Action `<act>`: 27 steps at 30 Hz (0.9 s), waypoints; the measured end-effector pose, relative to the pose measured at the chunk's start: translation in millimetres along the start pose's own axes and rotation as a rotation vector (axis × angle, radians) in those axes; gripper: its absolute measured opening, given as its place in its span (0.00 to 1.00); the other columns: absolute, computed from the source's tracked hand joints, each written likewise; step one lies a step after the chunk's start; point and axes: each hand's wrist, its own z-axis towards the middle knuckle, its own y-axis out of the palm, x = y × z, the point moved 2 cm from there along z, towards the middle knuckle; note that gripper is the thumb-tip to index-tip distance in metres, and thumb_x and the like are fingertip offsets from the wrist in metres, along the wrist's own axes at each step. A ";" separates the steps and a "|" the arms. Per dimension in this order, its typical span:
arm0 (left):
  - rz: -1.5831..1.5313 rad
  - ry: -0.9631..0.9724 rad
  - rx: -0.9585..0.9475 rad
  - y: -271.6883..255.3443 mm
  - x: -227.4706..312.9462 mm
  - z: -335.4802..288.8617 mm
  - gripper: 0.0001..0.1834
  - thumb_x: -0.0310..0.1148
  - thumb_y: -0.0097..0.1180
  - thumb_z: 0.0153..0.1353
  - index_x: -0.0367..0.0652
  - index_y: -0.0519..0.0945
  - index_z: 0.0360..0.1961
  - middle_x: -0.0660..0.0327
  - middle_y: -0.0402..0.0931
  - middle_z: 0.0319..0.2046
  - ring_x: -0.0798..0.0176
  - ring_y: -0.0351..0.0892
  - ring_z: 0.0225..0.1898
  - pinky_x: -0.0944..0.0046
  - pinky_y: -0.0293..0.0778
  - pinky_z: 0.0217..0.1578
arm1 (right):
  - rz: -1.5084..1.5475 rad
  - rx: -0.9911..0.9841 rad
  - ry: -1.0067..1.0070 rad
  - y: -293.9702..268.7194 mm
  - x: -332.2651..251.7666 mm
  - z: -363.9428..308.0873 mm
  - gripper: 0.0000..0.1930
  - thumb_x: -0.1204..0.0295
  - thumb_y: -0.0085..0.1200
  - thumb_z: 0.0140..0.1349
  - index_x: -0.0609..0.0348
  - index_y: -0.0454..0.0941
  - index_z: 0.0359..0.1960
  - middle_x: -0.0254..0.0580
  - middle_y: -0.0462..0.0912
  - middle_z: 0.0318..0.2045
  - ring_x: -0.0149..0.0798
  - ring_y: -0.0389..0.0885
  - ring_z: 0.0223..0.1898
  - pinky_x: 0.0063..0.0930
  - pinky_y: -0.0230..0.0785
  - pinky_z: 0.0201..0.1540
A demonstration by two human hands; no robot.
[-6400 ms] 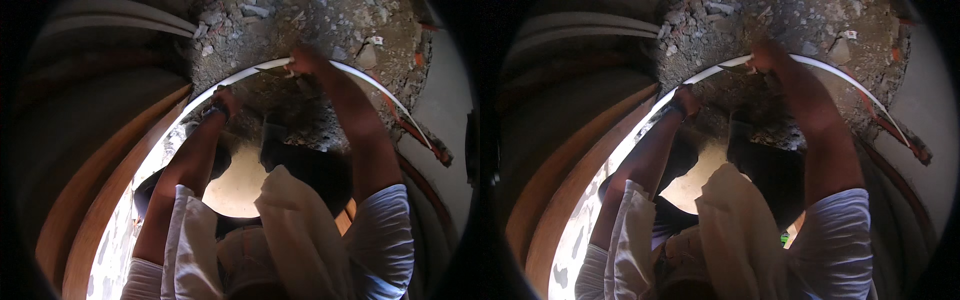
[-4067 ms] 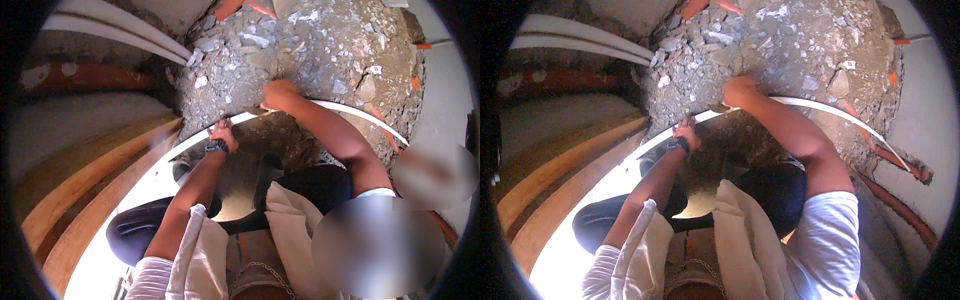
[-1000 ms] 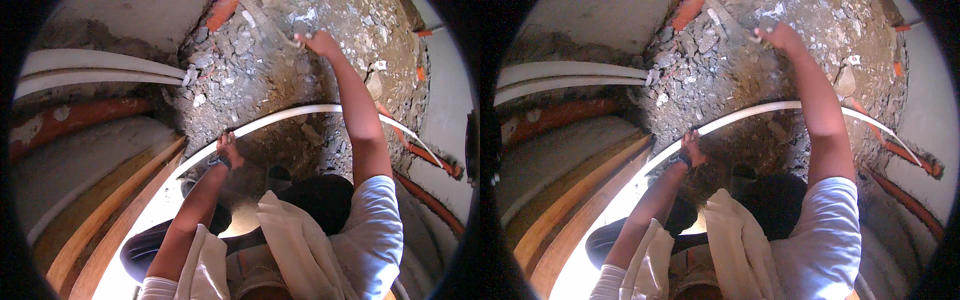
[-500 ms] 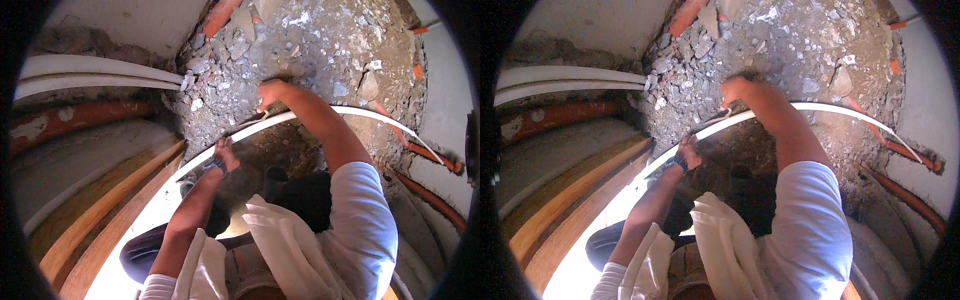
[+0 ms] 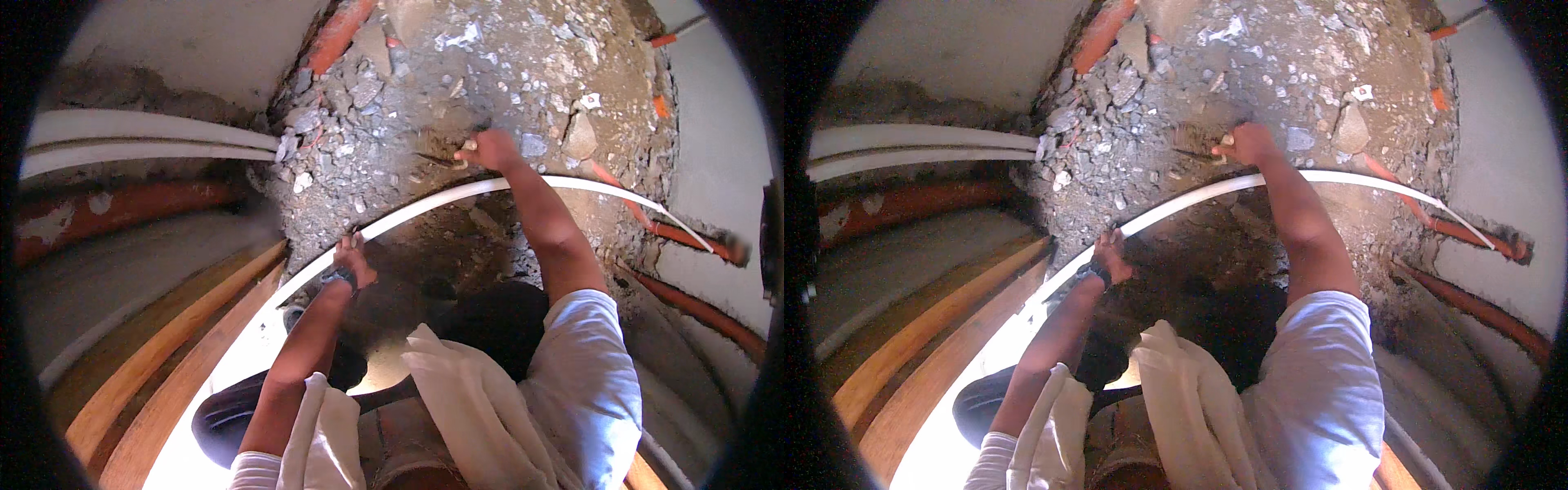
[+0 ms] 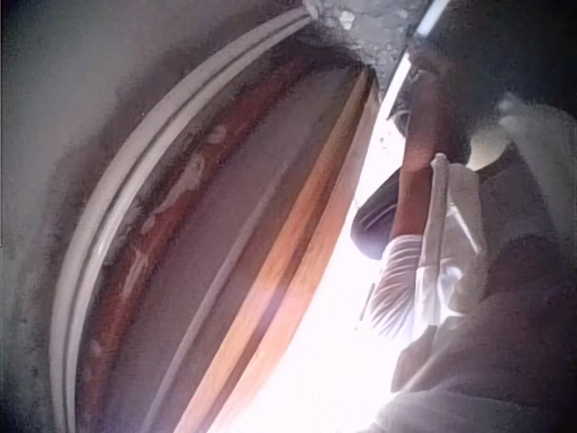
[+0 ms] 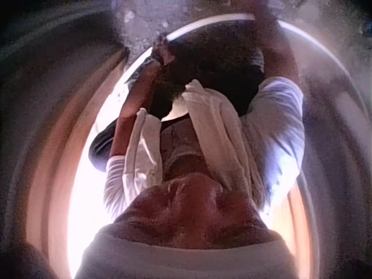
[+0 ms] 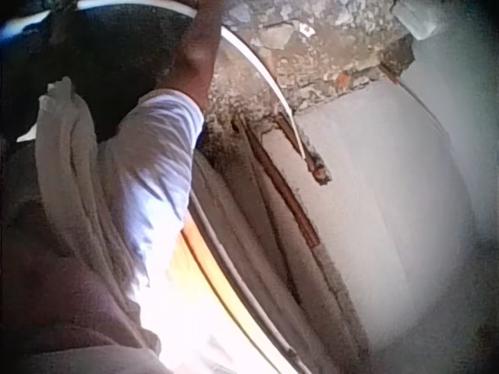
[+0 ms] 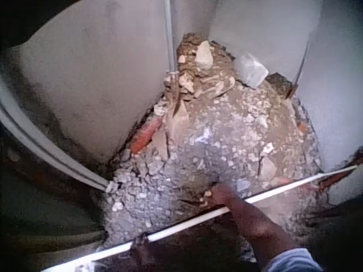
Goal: The person is installing white PVC pipes along a wall and floor in a construction area. They are seen positioning and adjusting the pipes by hand, working around existing red pipes and debris.
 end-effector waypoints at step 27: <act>-0.074 0.067 0.132 17.6 -26.6 -4.2 0.57 0.44 0.66 0.43 0.44 0.54 0.75 0.39 0.60 0.65 0.34 0.64 0.63 0.47 0.68 0.62 | -0.076 -0.376 -0.522 23.4 -139.1 60.1 0.37 0.37 0.68 0.43 0.60 0.87 0.41 0.52 0.87 0.40 0.55 0.86 0.42 0.50 0.77 0.45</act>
